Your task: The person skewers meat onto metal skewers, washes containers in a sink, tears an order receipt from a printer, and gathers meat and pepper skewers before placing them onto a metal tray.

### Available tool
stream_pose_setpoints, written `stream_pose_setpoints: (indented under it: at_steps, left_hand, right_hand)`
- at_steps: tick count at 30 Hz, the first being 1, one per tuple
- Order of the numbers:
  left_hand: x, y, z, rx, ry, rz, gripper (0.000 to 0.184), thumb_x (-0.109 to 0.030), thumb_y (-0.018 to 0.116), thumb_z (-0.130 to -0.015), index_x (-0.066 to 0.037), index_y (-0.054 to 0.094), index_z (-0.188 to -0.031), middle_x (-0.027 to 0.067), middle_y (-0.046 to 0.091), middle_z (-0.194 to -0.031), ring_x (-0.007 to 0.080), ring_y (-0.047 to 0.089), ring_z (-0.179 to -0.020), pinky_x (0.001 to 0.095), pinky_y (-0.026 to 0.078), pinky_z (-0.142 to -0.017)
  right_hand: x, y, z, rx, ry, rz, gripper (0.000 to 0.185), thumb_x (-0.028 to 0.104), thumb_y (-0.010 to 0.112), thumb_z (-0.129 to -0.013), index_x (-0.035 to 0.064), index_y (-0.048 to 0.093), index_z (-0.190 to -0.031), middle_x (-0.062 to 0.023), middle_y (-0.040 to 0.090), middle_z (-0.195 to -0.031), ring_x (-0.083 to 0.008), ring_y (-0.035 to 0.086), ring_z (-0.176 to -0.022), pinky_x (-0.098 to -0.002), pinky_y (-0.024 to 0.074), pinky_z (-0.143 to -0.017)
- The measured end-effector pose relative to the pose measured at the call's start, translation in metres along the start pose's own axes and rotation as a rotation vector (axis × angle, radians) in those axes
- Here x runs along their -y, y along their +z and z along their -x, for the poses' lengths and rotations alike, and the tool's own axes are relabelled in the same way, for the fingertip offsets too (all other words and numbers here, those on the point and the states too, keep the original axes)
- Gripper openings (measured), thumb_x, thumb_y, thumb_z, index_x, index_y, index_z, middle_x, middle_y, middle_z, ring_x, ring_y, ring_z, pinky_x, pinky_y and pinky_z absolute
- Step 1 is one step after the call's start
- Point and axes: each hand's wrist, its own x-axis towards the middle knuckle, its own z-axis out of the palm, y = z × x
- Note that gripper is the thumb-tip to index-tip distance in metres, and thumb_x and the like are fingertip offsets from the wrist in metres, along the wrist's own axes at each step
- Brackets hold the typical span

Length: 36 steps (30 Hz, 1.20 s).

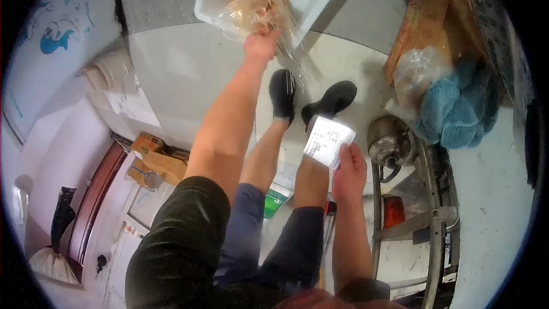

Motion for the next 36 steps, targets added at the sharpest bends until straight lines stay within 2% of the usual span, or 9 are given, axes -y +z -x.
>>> stream_pose_setpoints:
  at_steps: [4, 7, 10, 13, 16, 19, 22, 31, 36]
  left_hand:
    - [-0.008, 0.007, 0.002, -0.14, 0.131, -0.197, 0.04, -0.033, 0.068, -0.074, 0.002, 0.064, -0.093, 0.0166, 0.066, -0.087, 0.028, 0.064, -0.077, 0.0353, 0.051, -0.068]
    - [-0.016, 0.007, -0.004, -0.073, 0.13, -0.32, 0.037, -0.028, 0.066, -0.074, 0.0, 0.064, -0.098, 0.0187, 0.066, -0.091, 0.0327, 0.062, -0.087, 0.0367, 0.049, -0.075]
    - [-0.023, 0.003, 0.004, -0.058, 0.292, -0.454, 0.029, -0.024, 0.056, -0.077, -0.002, 0.064, -0.095, 0.0195, 0.065, -0.088, 0.0341, 0.063, -0.082, 0.0408, 0.049, -0.076]
    - [-0.038, -0.005, 0.016, -0.013, 0.068, -0.212, 0.036, -0.027, 0.055, -0.079, 0.003, 0.06, -0.099, 0.0208, 0.064, -0.084, 0.0337, 0.062, -0.074, 0.0393, 0.051, -0.067]
    - [-0.011, -0.01, -0.011, 0.06, -0.068, -0.001, 0.036, -0.026, 0.054, -0.085, 0.007, 0.056, -0.098, 0.0179, 0.062, -0.078, 0.028, 0.062, -0.066, 0.0357, 0.049, -0.056]
    - [-0.002, -0.021, 0.003, 0.13, -0.145, 0.446, 0.019, -0.014, 0.05, -0.089, 0.005, 0.053, -0.091, 0.0103, 0.057, -0.076, 0.0164, 0.055, -0.061, 0.0294, 0.044, -0.049]
    - [0.015, -0.022, 0.0, 0.172, -0.102, 0.492, 0.015, -0.01, 0.045, -0.092, 0.003, 0.051, -0.097, 0.0071, 0.057, -0.077, 0.0161, 0.053, -0.059, 0.0271, 0.043, -0.049]
    - [0.023, -0.023, 0.001, 0.203, -0.153, 0.701, 0.012, -0.011, 0.049, -0.09, -0.001, 0.052, -0.097, 0.0045, 0.054, -0.075, 0.0132, 0.049, -0.058, 0.0246, 0.041, -0.048]
    - [0.019, -0.019, -0.004, 0.12, -0.152, 0.537, 0.01, -0.01, 0.055, -0.084, 0.0, 0.055, -0.088, 0.0049, 0.054, -0.069, 0.0144, 0.048, -0.053, 0.0261, 0.037, -0.045]
  right_hand:
    - [-0.009, -0.008, -0.003, 0.016, 0.027, 0.018, 0.018, 0.011, 0.049, -0.093, -0.0013, 0.056, -0.104, -0.0061, 0.062, -0.098, -0.0105, 0.058, -0.088, -0.023, 0.0452, -0.077]
    - [-0.001, -0.004, -0.003, 0.042, 0.047, 0.023, 0.017, 0.011, 0.049, -0.094, -0.0016, 0.057, -0.102, -0.0058, 0.062, -0.097, -0.0104, 0.058, -0.088, -0.0226, 0.0451, -0.076]
    - [0.001, -0.003, -0.002, 0.02, 0.049, 0.08, 0.02, 0.011, 0.048, -0.094, -0.0025, 0.056, -0.105, -0.0064, 0.062, -0.099, -0.0106, 0.058, -0.09, -0.0226, 0.045, -0.078]
    - [-0.001, -0.007, -0.004, 0.066, 0.017, 0.061, 0.023, 0.01, 0.047, -0.094, -0.0039, 0.055, -0.11, -0.0077, 0.062, -0.102, -0.0114, 0.058, -0.091, -0.0234, 0.0449, -0.08]
    - [-0.007, -0.012, -0.005, 0.013, 0.015, 0.121, 0.025, 0.01, 0.047, -0.094, -0.0047, 0.054, -0.112, -0.0089, 0.062, -0.103, -0.0123, 0.058, -0.092, -0.0242, 0.0447, -0.081]
    - [-0.008, -0.013, -0.005, 0.034, 0.006, 0.068, 0.024, 0.01, 0.047, -0.094, -0.0047, 0.055, -0.111, -0.009, 0.062, -0.103, -0.0127, 0.058, -0.092, -0.0249, 0.0447, -0.082]
    - [-0.007, -0.013, -0.005, 0.022, -0.001, 0.109, 0.026, 0.013, 0.05, -0.093, -0.0054, 0.057, -0.11, -0.0067, 0.062, -0.098, -0.0111, 0.054, -0.087, -0.0243, 0.0428, -0.08]
    - [-0.009, -0.016, -0.006, 0.01, 0.017, 0.114, 0.022, 0.012, 0.047, -0.095, -0.0037, 0.056, -0.107, -0.0076, 0.062, -0.1, -0.0115, 0.057, -0.089, -0.0249, 0.0443, -0.081]
    - [-0.008, -0.014, -0.007, 0.023, 0.012, 0.136, 0.022, 0.013, 0.048, -0.094, -0.0045, 0.057, -0.104, -0.0068, 0.062, -0.096, -0.011, 0.054, -0.086, -0.0239, 0.0432, -0.078]
